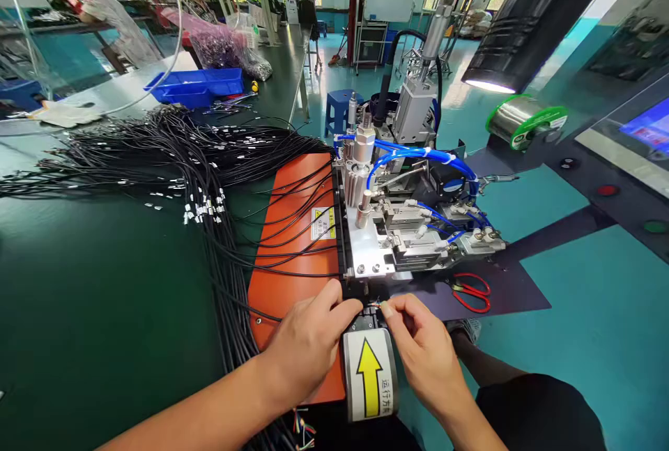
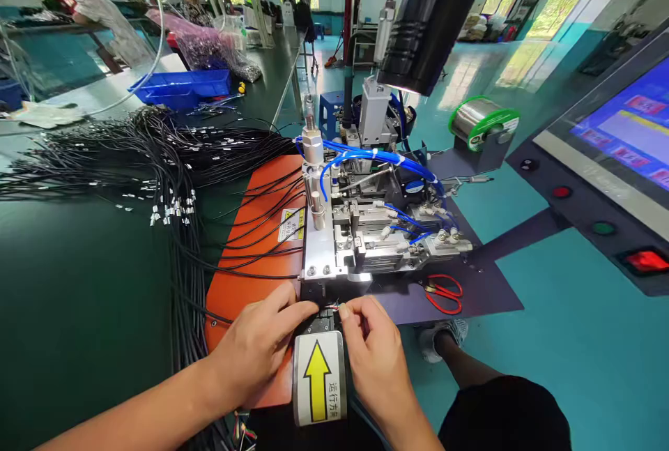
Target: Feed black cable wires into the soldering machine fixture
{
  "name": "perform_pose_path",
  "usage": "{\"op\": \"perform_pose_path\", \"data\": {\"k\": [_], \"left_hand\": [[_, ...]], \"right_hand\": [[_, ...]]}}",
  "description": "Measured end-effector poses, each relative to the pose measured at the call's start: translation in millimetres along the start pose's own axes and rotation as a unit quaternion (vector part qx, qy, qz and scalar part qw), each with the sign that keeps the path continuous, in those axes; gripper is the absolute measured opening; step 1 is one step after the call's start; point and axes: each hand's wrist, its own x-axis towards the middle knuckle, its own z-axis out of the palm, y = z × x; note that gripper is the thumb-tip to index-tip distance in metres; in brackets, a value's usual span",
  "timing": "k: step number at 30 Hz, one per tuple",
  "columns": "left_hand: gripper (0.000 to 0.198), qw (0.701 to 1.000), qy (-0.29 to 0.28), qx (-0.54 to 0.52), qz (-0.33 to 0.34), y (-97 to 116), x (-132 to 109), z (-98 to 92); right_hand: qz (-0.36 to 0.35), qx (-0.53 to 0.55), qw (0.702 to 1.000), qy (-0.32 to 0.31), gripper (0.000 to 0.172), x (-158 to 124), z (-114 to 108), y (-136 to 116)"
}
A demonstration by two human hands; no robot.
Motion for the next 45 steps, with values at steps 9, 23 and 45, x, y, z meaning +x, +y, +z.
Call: {"op": "perform_pose_path", "data": {"k": [9,23,45], "left_hand": [[0.03,1.0,0.005,0.007,0.003,0,0,-1.5],[0.026,0.999,0.001,0.032,0.024,3,0,-5.7],[0.024,0.995,-0.075,-0.026,-0.064,8,4,-28.7]], "right_hand": [[-0.082,0.019,0.996,-0.003,0.024,2,-2,-8],[-0.04,0.004,0.998,0.039,0.031,10,5,-4],[-0.048,0.023,0.996,0.068,0.027,-28,-1,-17]]}}
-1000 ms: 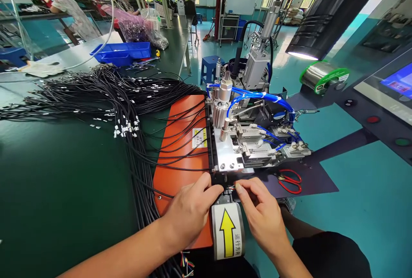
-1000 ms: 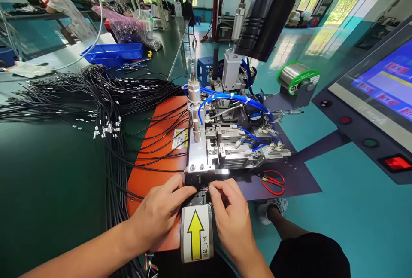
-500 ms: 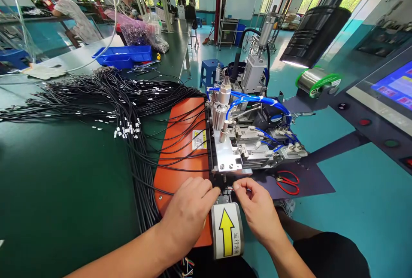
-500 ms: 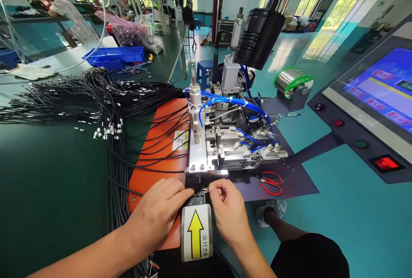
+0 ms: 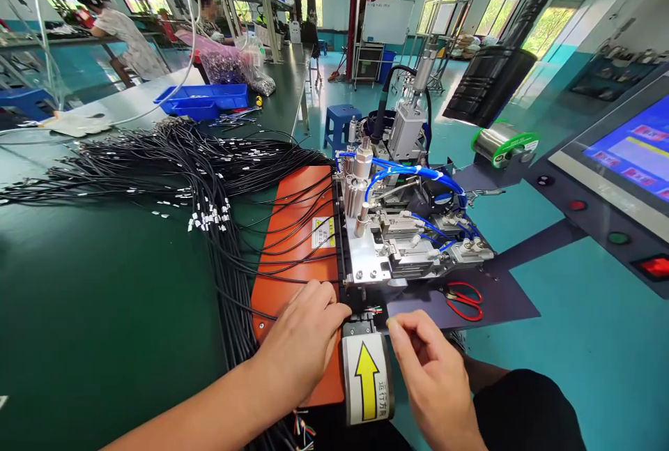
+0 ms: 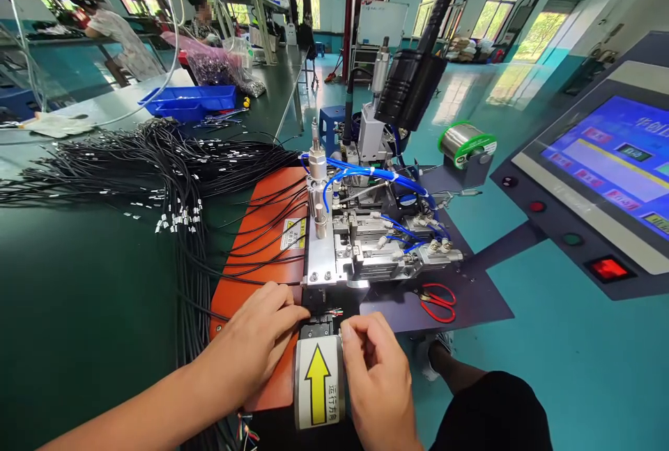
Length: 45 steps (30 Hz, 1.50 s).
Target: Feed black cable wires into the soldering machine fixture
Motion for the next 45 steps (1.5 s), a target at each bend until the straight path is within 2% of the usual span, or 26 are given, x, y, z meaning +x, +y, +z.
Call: {"op": "perform_pose_path", "data": {"k": [4,8,11,13,15,18,22,26,28,31,33,34,36,39,45], "left_hand": [[0.026,1.0,-0.008,-0.021,0.006,-1,3,-14.9],[0.026,0.996,0.08,-0.037,-0.007,-14,11,-44.1],[0.025,0.988,0.141,-0.03,-0.051,-28,18,-72.2],[0.026,0.983,0.161,-0.019,-0.087,-35,22,-86.7],[0.026,0.979,0.169,-0.012,-0.109,-40,23,-94.3],[0.028,0.98,0.162,-0.015,-0.112,-40,25,-92.8],[0.029,0.984,0.141,-0.038,-0.098,-35,26,-84.2],[0.025,0.992,0.095,-0.033,-0.073,-35,19,-88.6],[0.022,0.998,0.037,-0.029,-0.05,-36,11,-95.3],[0.014,0.995,-0.096,-0.035,-0.005,-32,-10,-103.6],[0.017,0.983,-0.179,-0.033,0.029,-24,-25,-104.1],[0.023,0.978,-0.203,-0.025,0.043,-20,-33,-102.5],[0.031,0.976,-0.21,0.002,0.053,-13,-45,-96.4],[0.023,0.98,-0.191,0.032,0.047,-10,-54,-86.0],[0.02,0.974,-0.211,-0.024,0.079,-23,-43,-82.7]], "right_hand": [[-0.124,0.015,0.992,-0.018,0.022,-11,10,-6],[-0.239,0.005,0.971,-0.016,0.016,-16,24,-5],[-0.291,-0.02,0.956,-0.019,0.012,-16,33,3],[-0.33,-0.033,0.943,-0.026,0.013,-14,36,7],[-0.357,-0.043,0.933,-0.031,0.015,-13,37,9],[-0.369,-0.055,0.927,-0.03,0.017,-13,37,9],[-0.367,-0.044,0.929,-0.015,0.021,-16,38,11],[-0.367,-0.026,0.929,-0.027,0.022,-18,34,12],[-0.354,-0.012,0.934,-0.044,0.021,-19,31,10],[-0.329,0.033,0.943,-0.039,0.019,-21,29,7],[-0.306,0.061,0.95,-0.024,0.016,-23,31,6],[-0.293,0.069,0.953,-0.021,0.015,-24,32,7],[-0.276,0.072,0.958,-0.017,0.014,-26,35,8],[-0.266,0.065,0.962,-0.011,0.013,-27,37,10],[-0.249,0.069,0.966,-0.029,0.013,-27,33,1]]}}
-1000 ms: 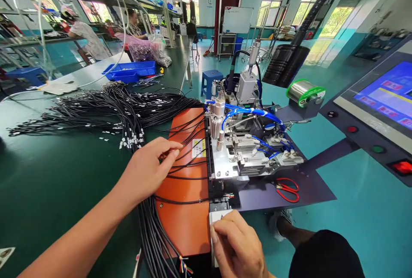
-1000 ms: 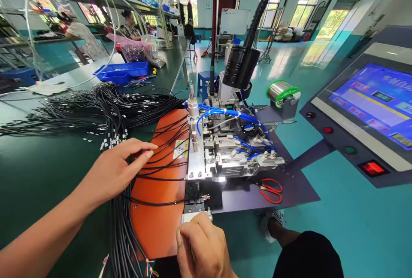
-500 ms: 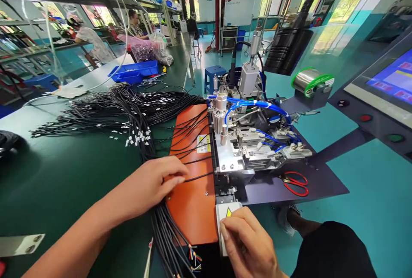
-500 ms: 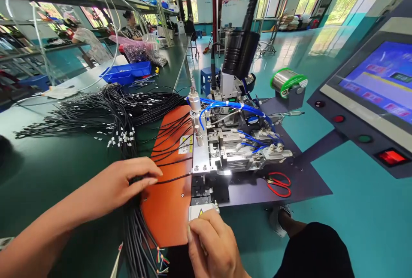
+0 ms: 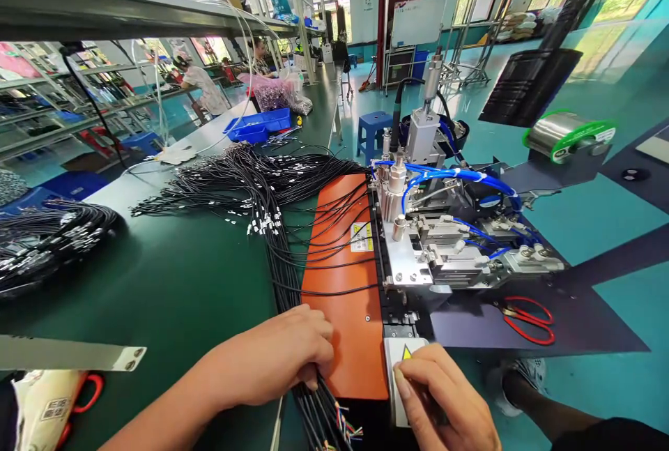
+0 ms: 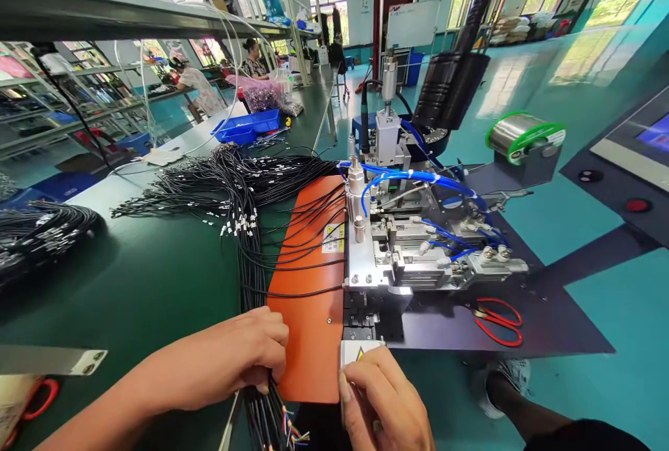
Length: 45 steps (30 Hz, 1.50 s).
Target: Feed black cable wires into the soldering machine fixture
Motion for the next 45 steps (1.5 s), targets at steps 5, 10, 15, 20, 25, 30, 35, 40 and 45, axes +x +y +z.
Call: {"op": "perform_pose_path", "data": {"k": [5,10,15,20,25,30,35,40,45], "left_hand": [[0.02,0.999,0.024,-0.025,0.022,-1,13,-10.3],[0.019,0.991,0.134,0.014,0.024,10,40,4.1],[0.019,0.974,0.216,0.046,0.05,15,74,34.6],[0.015,0.964,0.253,0.013,0.082,17,91,58.3],[0.018,0.955,0.286,-0.036,0.07,17,95,71.1],[0.016,0.95,0.303,-0.032,0.063,14,96,76.5],[0.018,0.94,0.336,-0.011,0.053,11,97,81.8],[0.019,0.941,0.335,-0.008,0.047,11,99,84.1],[0.021,0.941,0.334,-0.002,0.051,11,100,83.2]], "right_hand": [[0.069,0.024,0.997,-0.01,0.019,4,-12,-8],[0.224,0.042,0.974,0.002,0.027,5,-34,1],[0.271,0.014,0.961,0.05,0.034,6,-50,18],[0.276,-0.01,0.958,0.073,0.037,7,-55,18],[0.257,-0.036,0.962,0.083,0.034,9,-53,14],[0.191,-0.083,0.975,0.078,0.023,8,-50,16],[0.21,-0.065,0.973,0.069,0.023,5,-45,17],[0.314,0.032,0.947,0.049,0.03,17,-43,12],[0.351,0.092,0.931,0.023,0.035,30,-43,11]]}}
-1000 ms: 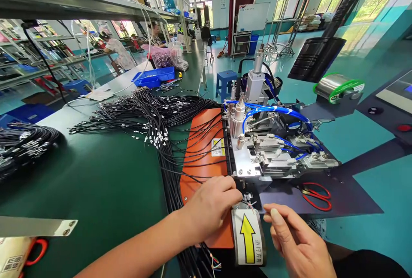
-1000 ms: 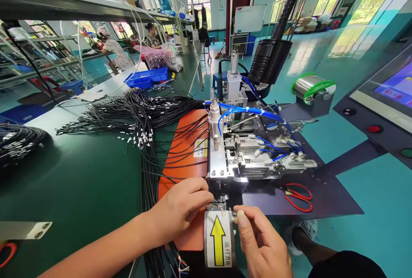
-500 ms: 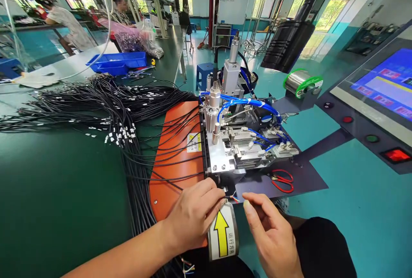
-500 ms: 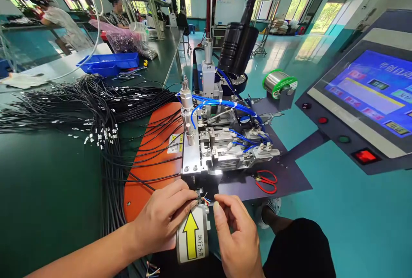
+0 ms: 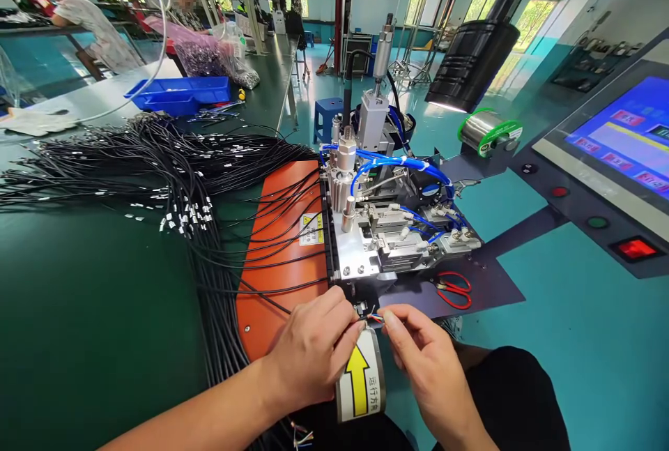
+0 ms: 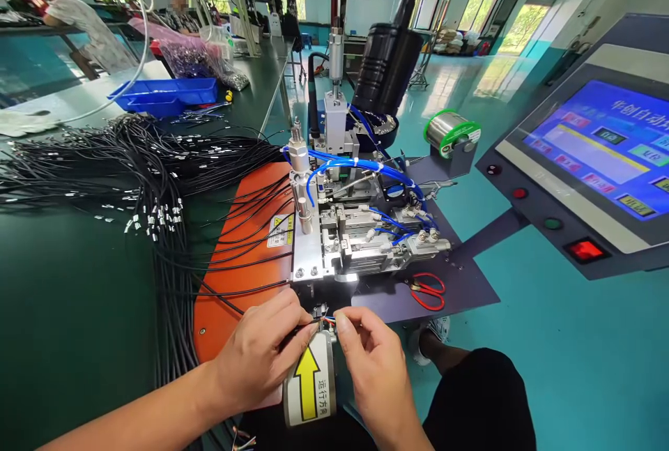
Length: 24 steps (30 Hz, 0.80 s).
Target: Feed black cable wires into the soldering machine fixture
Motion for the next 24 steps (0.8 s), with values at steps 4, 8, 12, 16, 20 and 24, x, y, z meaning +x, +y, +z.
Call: {"op": "perform_pose_path", "data": {"k": [4,8,12,16,20,24], "left_hand": [[0.02,1.0,0.002,0.002,0.001,0.0,0.1,0.0],[0.021,1.0,-0.004,0.001,0.001,-0.6,-1.1,0.3],[0.021,1.0,-0.009,0.007,0.0,-1.6,-1.1,0.4],[0.022,1.0,-0.014,0.008,-0.001,-1.5,-0.3,0.0],[0.022,1.0,-0.012,0.007,0.006,-0.9,0.7,-0.9],[0.022,1.0,-0.011,0.011,0.011,-0.7,1.6,-1.8]], "right_hand": [[0.007,0.002,1.0,-0.012,0.035,2.1,-1.5,1.0],[0.009,0.006,1.0,-0.021,0.034,4.3,-1.4,2.5],[0.009,0.009,1.0,-0.023,0.034,6.7,1.1,1.1],[0.009,-0.002,1.0,-0.016,0.034,7.2,2.0,0.1],[0.0,-0.01,1.0,-0.017,0.036,7.7,1.7,-1.0],[-0.013,-0.021,1.0,-0.011,0.037,10.8,2.8,-2.9]]}}
